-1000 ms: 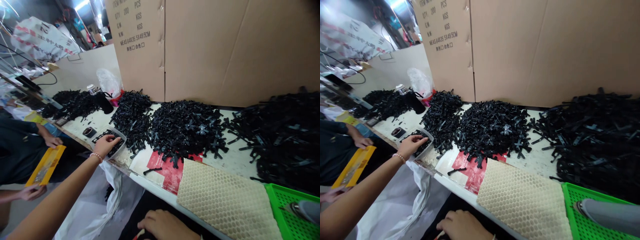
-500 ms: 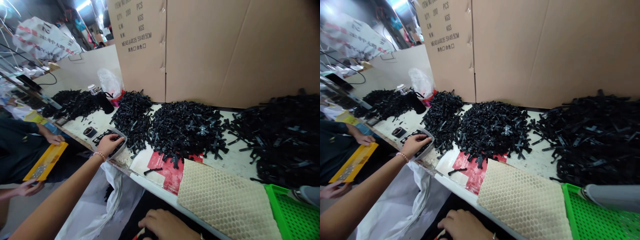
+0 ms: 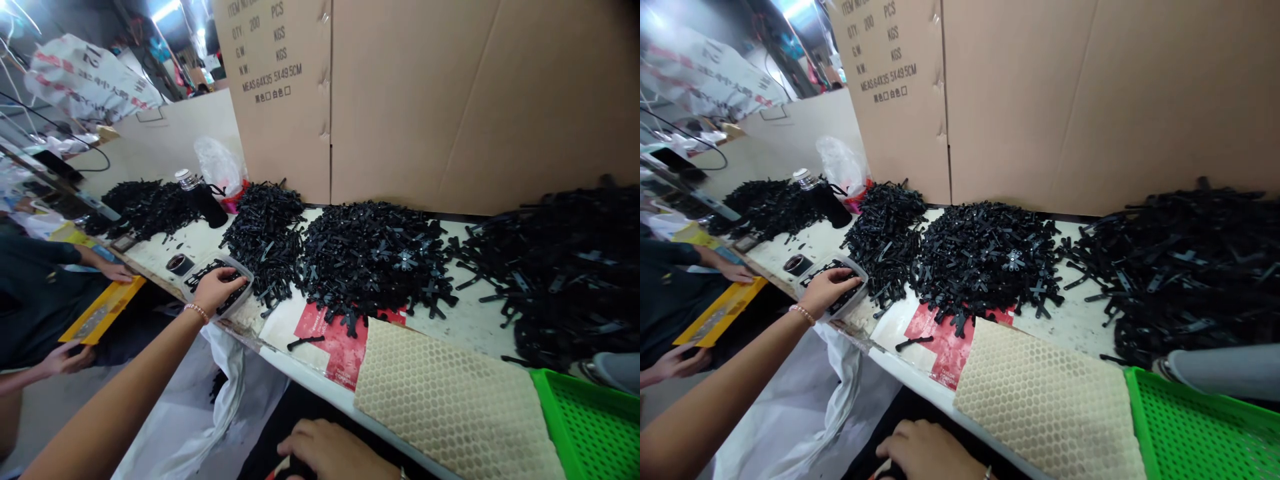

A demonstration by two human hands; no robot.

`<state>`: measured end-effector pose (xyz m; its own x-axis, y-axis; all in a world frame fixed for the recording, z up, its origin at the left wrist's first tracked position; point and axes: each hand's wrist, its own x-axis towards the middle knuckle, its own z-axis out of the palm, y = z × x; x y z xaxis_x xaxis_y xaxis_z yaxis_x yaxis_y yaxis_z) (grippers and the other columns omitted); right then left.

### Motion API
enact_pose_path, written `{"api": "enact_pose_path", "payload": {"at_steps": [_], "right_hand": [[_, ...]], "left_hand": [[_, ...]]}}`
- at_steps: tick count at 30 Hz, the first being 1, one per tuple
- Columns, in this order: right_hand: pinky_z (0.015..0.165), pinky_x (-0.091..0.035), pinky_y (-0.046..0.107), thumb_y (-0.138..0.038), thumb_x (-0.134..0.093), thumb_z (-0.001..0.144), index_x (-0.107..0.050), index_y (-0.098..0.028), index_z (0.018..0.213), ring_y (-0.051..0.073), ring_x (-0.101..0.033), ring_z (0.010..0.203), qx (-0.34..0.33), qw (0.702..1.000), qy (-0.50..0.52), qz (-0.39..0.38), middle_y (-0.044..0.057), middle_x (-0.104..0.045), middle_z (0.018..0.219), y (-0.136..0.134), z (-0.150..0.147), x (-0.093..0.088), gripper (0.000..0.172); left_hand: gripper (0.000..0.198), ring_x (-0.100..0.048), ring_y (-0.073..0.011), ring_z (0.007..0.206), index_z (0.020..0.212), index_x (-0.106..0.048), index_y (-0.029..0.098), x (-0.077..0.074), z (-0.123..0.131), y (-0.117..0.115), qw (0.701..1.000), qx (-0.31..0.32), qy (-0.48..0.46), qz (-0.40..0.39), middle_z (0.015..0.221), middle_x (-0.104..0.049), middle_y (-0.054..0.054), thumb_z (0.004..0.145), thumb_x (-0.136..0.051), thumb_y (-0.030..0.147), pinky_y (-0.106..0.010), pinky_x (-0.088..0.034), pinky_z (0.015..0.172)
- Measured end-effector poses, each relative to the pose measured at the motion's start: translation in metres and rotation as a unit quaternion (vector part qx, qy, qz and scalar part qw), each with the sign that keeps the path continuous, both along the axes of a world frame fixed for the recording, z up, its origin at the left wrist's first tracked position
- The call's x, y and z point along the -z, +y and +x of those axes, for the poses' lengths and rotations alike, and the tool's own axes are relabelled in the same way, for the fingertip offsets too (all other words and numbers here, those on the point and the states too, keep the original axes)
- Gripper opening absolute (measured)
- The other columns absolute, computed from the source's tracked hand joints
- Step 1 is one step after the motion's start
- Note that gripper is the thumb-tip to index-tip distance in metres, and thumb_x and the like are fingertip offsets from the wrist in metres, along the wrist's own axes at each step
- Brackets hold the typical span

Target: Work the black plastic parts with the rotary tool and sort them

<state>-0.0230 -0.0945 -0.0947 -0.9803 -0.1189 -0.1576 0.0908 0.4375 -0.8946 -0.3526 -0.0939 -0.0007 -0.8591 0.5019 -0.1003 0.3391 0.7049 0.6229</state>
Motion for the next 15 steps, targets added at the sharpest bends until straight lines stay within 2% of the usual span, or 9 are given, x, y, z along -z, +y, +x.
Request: {"api": "enact_pose_path", "payload": {"at_steps": [4, 9, 15], "right_hand": [[0.092, -0.048, 0.04, -0.043, -0.063, 0.092, -0.059, -0.023, 0.129, 0.03, -0.058, 0.103, 0.001, 1.0, -0.008, 0.001, 0.009, -0.059, 0.117, 0.0011, -0.0008, -0.0046, 0.042], [0.092, -0.048, 0.042, -0.042, -0.066, 0.091, -0.059, -0.024, 0.129, 0.031, -0.058, 0.102, 0.003, 1.0, -0.014, -0.001, 0.009, -0.059, 0.117, 0.0025, -0.0007, -0.0062, 0.043], [0.091, -0.047, 0.039, -0.045, -0.065, 0.09, -0.059, -0.023, 0.129, 0.03, -0.058, 0.102, 0.008, 1.0, -0.004, -0.008, 0.009, -0.059, 0.118, 0.0002, 0.0013, -0.0009, 0.045]], "left_hand": [[0.061, -0.062, -0.0253, 0.098, 0.109, -0.067, 0.011, 0.0025, -0.0011, -0.0013, 1.0, 0.0, 0.007, 0.002, 0.103, -0.068, -0.01, 0.062, -0.077, 0.049, -0.033, -0.047, 0.089], [0.071, -0.062, -0.027, 0.099, 0.117, -0.064, 0.011, 0.0009, 0.0023, -0.0014, 0.999, 0.023, 0.017, -0.021, 0.102, -0.067, -0.011, 0.062, -0.076, 0.054, -0.033, -0.048, 0.086], [0.061, -0.063, -0.0251, 0.093, 0.122, -0.062, 0.01, -0.0026, 0.002, -0.0035, 0.981, 0.07, 0.149, -0.101, 0.111, -0.066, -0.012, 0.071, -0.071, 0.041, -0.03, -0.05, 0.086]]}}
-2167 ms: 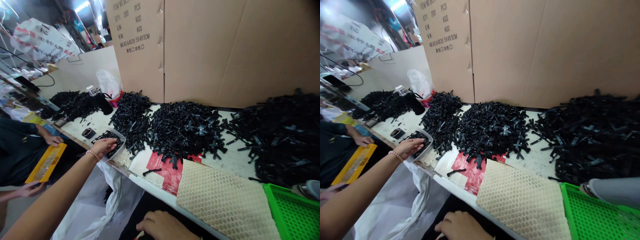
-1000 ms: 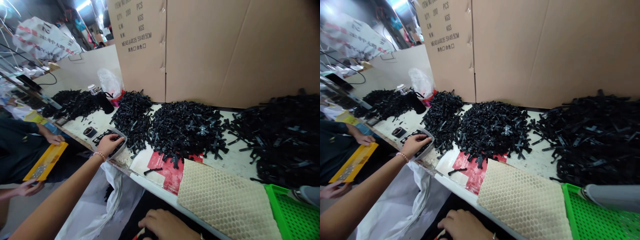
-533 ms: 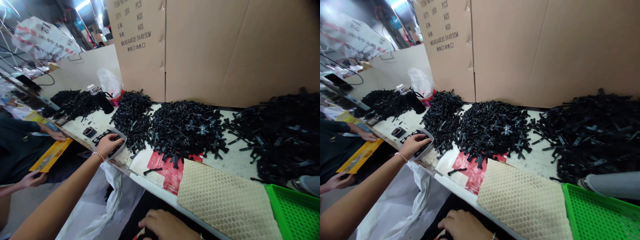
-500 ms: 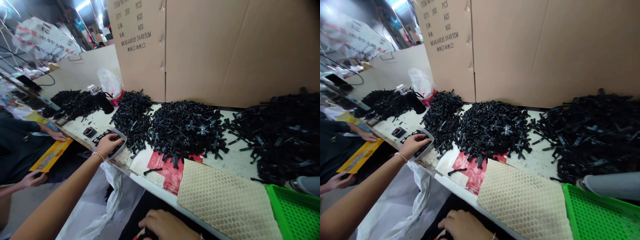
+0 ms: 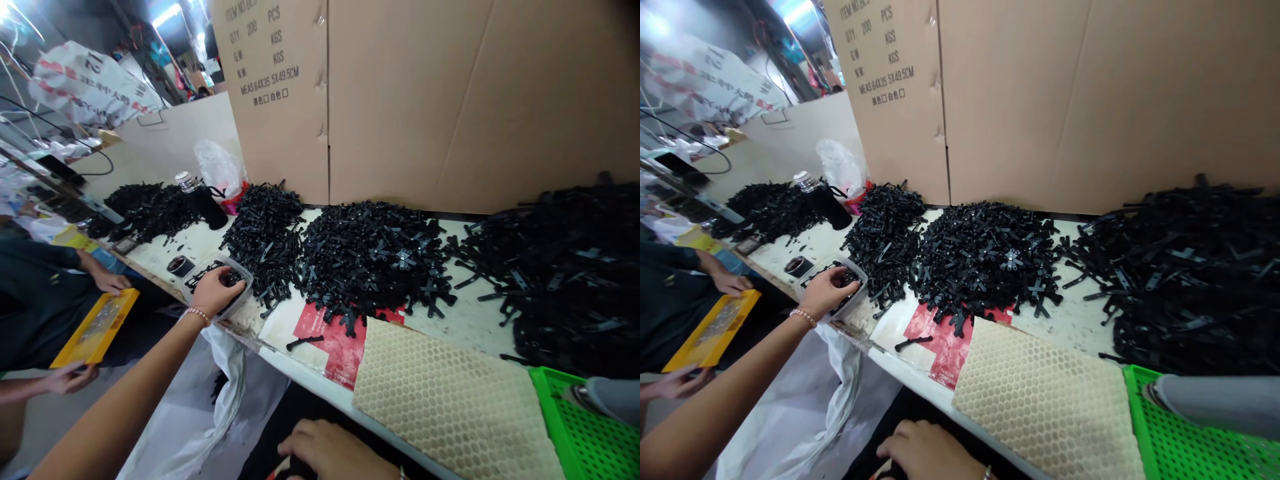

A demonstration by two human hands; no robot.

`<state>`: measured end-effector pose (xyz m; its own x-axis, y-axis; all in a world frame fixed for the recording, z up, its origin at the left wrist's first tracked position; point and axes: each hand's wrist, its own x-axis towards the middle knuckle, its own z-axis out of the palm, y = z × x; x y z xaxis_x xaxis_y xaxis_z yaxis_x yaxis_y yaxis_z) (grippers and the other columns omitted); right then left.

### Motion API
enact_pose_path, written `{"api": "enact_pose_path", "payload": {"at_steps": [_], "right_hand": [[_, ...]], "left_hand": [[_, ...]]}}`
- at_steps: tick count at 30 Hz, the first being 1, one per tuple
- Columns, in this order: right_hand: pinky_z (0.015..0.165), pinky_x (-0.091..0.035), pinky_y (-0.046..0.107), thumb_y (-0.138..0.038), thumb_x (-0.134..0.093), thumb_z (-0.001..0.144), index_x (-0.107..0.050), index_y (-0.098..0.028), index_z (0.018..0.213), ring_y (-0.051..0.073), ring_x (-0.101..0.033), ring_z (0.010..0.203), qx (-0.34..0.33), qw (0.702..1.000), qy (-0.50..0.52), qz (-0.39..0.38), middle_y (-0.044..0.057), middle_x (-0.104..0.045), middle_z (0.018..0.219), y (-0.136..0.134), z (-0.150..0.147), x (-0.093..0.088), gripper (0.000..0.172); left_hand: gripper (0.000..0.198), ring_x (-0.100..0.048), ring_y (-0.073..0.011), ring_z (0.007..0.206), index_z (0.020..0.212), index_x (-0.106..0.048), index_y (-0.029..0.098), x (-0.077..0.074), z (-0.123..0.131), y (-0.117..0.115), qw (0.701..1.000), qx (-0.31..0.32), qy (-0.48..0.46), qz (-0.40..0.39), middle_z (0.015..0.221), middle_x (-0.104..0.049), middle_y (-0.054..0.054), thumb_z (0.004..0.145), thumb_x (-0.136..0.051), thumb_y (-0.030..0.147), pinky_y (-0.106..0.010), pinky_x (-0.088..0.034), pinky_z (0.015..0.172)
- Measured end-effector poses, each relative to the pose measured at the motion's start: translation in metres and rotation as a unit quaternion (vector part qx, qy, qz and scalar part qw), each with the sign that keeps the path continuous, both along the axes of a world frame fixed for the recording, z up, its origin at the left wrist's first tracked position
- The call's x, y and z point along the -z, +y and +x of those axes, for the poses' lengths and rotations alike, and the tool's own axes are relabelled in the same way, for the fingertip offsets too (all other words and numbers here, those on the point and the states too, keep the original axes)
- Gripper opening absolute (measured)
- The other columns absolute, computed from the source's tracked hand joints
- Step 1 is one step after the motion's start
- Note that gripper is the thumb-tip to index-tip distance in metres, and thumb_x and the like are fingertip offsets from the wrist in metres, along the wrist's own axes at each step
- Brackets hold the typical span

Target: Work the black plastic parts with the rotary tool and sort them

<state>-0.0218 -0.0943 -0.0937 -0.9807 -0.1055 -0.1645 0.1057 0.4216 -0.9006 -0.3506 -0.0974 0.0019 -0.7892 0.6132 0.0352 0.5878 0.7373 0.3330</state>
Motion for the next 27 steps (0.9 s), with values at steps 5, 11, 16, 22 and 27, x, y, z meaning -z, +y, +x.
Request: {"api": "enact_pose_path", "payload": {"at_steps": [5, 11, 16, 22, 27], "right_hand": [[0.091, -0.047, 0.039, -0.046, -0.065, 0.09, -0.059, -0.024, 0.129, 0.03, -0.058, 0.103, -0.001, 1.0, -0.008, 0.003, 0.009, -0.059, 0.118, 0.0, 0.002, -0.003, 0.045], [0.093, -0.045, 0.034, -0.043, -0.064, 0.091, -0.058, -0.022, 0.129, 0.027, -0.057, 0.103, 0.0, 1.0, 0.006, 0.002, 0.009, -0.058, 0.118, 0.002, 0.002, -0.005, 0.044], [0.094, -0.046, 0.039, -0.041, -0.067, 0.09, -0.059, -0.021, 0.129, 0.029, -0.057, 0.105, -0.001, 1.0, -0.009, -0.013, 0.009, -0.059, 0.119, 0.003, 0.002, -0.008, 0.044], [0.093, -0.046, 0.038, -0.044, -0.064, 0.09, -0.059, -0.022, 0.128, 0.029, -0.057, 0.105, 0.01, 1.0, 0.0, -0.024, 0.009, -0.059, 0.119, 0.003, 0.003, -0.005, 0.044], [0.091, -0.046, 0.037, -0.043, -0.063, 0.09, -0.059, -0.021, 0.127, 0.028, -0.057, 0.103, 0.006, 1.0, 0.005, -0.017, 0.009, -0.059, 0.117, 0.003, 0.002, -0.004, 0.043]], "left_hand": [[0.051, -0.063, -0.0269, 0.096, 0.118, -0.066, 0.013, 0.008, -0.003, -0.002, 0.999, 0.018, 0.02, -0.039, 0.114, -0.066, -0.012, 0.077, -0.065, 0.043, -0.031, -0.048, 0.09], [0.049, -0.062, -0.0277, 0.1, 0.125, -0.062, 0.012, 0.011, -0.004, -0.006, 0.999, -0.003, 0.014, -0.032, 0.111, -0.067, -0.011, 0.085, -0.051, 0.038, -0.035, -0.048, 0.093], [0.056, -0.064, -0.0249, 0.097, 0.133, -0.056, 0.01, 0.01, -0.005, -0.011, 1.0, -0.008, -0.008, -0.024, 0.107, -0.069, -0.01, 0.08, -0.047, 0.022, -0.033, -0.048, 0.094], [0.059, -0.065, -0.0259, 0.096, 0.13, -0.059, 0.008, 0.008, -0.011, -0.017, 0.999, 0.03, -0.036, -0.02, 0.107, -0.069, -0.01, 0.075, -0.052, 0.028, -0.033, -0.049, 0.094], [0.062, -0.061, -0.0246, 0.108, 0.131, -0.056, 0.009, 0.013, -0.02, -0.023, 0.995, 0.094, -0.037, 0.001, 0.123, -0.062, -0.012, 0.078, -0.055, 0.04, -0.032, -0.047, 0.101]]}}
